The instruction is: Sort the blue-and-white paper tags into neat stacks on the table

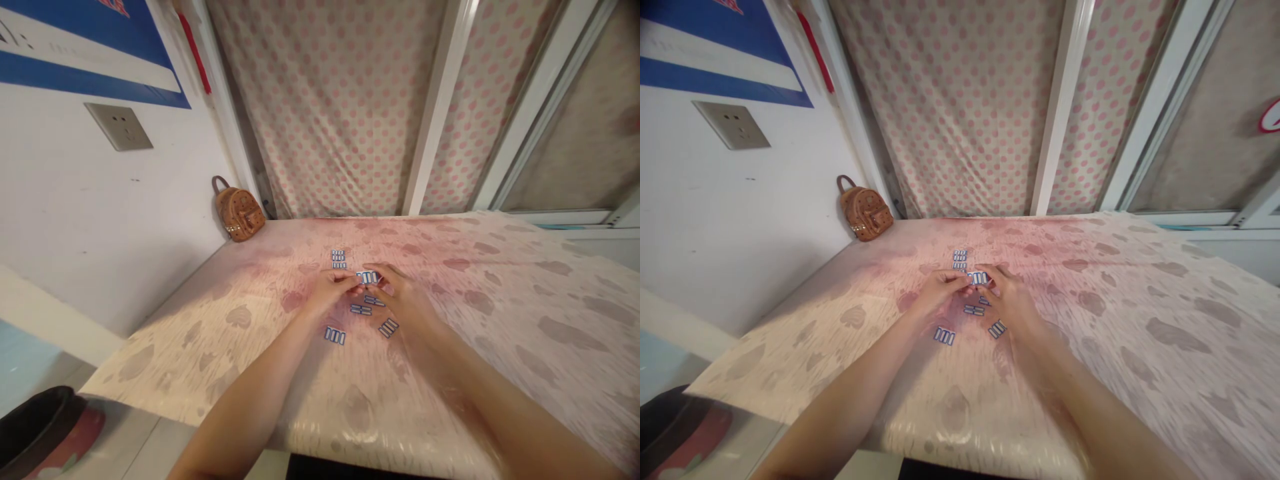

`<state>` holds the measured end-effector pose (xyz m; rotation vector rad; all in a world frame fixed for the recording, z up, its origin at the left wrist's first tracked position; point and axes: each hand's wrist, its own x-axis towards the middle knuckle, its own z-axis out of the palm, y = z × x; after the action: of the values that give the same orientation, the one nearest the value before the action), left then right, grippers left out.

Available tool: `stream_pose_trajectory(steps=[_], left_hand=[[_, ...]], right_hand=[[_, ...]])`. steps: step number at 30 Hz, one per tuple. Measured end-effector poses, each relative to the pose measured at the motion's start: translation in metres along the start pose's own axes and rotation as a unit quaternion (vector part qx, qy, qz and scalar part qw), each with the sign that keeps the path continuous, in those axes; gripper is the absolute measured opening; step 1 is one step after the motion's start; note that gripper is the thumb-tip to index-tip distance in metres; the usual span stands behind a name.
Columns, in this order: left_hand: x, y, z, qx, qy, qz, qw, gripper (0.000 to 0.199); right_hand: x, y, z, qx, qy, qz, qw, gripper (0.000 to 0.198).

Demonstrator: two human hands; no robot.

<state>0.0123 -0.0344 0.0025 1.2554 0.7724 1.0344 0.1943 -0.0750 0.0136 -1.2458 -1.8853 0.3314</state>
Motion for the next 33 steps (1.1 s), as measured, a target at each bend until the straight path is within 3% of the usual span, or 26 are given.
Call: stream_pose_trajectory(steps=[5,8,18,33], left_hand=[[-0.003,0.004,0.0,0.001,-0.011,-0.01,1.0,0.032],[-0.002,0.003,0.0,0.003,-0.01,-0.008,1.0,0.034],[0.0,-0.001,-0.001,0.048,0.003,0.003,0.999,0.032],[0.003,-0.001,-0.005,0.065,0.041,0.018,0.997,0.029]], right_hand=[[-0.001,0.001,0.002,-0.002,0.005,-0.012,1.0,0.03],[-0.001,0.0,0.002,0.011,0.011,0.015,1.0,0.033],[0.002,0.003,0.005,0.202,0.027,0.111,0.973,0.018],[0.002,0.007,0.012,0.232,0.016,0.142,0.962,0.022]])
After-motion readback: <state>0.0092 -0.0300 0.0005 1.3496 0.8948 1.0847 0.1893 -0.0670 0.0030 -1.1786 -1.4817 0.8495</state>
